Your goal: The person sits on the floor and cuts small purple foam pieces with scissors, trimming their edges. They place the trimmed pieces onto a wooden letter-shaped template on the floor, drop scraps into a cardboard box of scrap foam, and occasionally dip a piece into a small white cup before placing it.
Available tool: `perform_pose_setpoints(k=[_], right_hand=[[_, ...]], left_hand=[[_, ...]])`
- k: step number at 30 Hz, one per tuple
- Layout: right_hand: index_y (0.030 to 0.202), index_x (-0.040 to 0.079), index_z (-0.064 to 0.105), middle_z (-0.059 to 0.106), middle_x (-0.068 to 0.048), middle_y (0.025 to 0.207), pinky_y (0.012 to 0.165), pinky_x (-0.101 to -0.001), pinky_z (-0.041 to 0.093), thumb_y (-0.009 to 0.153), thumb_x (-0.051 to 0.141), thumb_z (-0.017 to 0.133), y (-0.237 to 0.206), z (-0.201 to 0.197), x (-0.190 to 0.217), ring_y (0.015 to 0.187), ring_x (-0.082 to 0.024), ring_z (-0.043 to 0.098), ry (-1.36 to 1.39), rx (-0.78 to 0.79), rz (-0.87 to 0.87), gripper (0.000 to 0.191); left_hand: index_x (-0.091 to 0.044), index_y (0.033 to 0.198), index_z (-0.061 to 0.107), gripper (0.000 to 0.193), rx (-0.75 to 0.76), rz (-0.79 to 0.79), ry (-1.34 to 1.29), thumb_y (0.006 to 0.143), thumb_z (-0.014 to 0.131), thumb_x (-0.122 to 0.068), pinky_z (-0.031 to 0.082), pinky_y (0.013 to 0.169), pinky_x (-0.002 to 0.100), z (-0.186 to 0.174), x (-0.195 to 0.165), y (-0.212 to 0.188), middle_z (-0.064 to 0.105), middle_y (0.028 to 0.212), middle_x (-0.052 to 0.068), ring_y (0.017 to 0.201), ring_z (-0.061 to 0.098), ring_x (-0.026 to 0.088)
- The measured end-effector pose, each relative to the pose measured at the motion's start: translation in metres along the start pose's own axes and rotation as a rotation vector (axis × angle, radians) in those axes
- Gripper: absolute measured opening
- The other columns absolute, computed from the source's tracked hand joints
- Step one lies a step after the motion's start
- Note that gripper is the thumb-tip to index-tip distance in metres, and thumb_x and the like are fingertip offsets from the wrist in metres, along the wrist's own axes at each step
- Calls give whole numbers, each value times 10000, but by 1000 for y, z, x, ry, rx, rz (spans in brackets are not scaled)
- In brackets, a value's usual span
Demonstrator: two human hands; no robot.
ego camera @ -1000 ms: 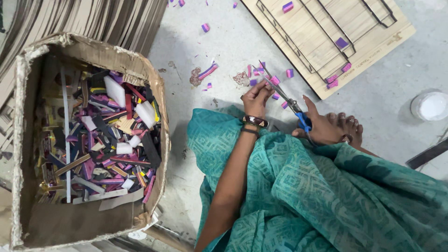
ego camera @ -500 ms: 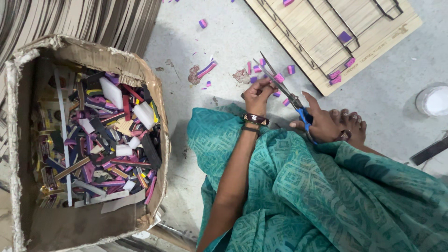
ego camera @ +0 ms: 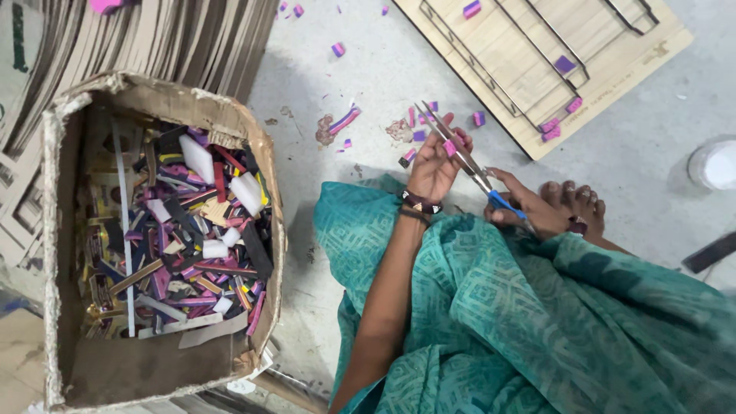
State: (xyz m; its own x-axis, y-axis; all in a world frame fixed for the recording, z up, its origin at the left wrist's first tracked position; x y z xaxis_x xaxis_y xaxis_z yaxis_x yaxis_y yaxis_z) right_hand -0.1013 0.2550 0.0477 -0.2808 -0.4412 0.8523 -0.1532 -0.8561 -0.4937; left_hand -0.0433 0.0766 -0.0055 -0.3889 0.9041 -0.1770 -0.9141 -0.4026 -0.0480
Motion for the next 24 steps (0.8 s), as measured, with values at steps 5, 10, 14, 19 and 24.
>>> perform_pose_setpoints(k=[5, 10, 14, 19, 24], right_hand=[[1625, 145, 204, 688, -39, 998, 822, -269, 496, 854, 481, 771, 7, 3, 9, 922, -115, 632, 64, 52, -124, 1014], [1564, 144, 320, 669, -47, 893, 696, -300, 498, 796, 307, 818, 10, 1, 11, 779, -125, 593, -208, -126, 29, 930], [1491, 107, 407, 705, -25, 900, 696, -274, 528, 782, 207, 825, 8, 3, 17, 810, -86, 641, -93, -127, -37, 829], [1454, 92, 488, 671, -40, 901, 659, -292, 500, 768, 160, 831, 13, -1, -1, 769, -106, 605, -144, -167, 37, 770], [1474, 88, 500, 633, -72, 864, 651, -290, 487, 792, 174, 831, 14, -2, -10, 750, -105, 584, -125, -129, 37, 762]], left_hand=[[0, 1619, 280, 728, -23, 0, 22, 977, 616, 69, 455, 1183, 462, -13, 15, -5, 570, 1382, 217, 1316, 583, 352], [-12, 1563, 323, 679, -83, -3, 28, 971, 651, 37, 464, 1172, 478, -23, 15, -5, 563, 1380, 199, 1308, 587, 356], [3, 1567, 339, 667, -77, 25, -77, 1014, 700, -91, 460, 1187, 482, -23, 12, -4, 559, 1404, 236, 1308, 587, 368], [-5, 1545, 374, 654, -135, 92, -59, 994, 716, -92, 444, 1189, 498, -28, 5, -1, 554, 1408, 242, 1319, 576, 367], [-14, 1521, 397, 622, -135, 120, -52, 986, 710, -66, 435, 1181, 514, -33, 3, 1, 556, 1398, 227, 1317, 563, 380]])
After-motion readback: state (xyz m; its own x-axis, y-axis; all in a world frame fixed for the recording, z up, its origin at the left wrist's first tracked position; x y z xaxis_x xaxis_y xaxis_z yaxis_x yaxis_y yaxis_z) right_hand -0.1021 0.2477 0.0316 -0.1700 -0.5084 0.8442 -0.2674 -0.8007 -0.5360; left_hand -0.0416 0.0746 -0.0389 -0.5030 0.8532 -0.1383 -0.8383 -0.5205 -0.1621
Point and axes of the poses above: each hand's wrist, its own y-axis towards the middle knuckle, its own z-axis out of the palm, x = y × z, the point moved 6 cm from there along y, towards the middle knuckle
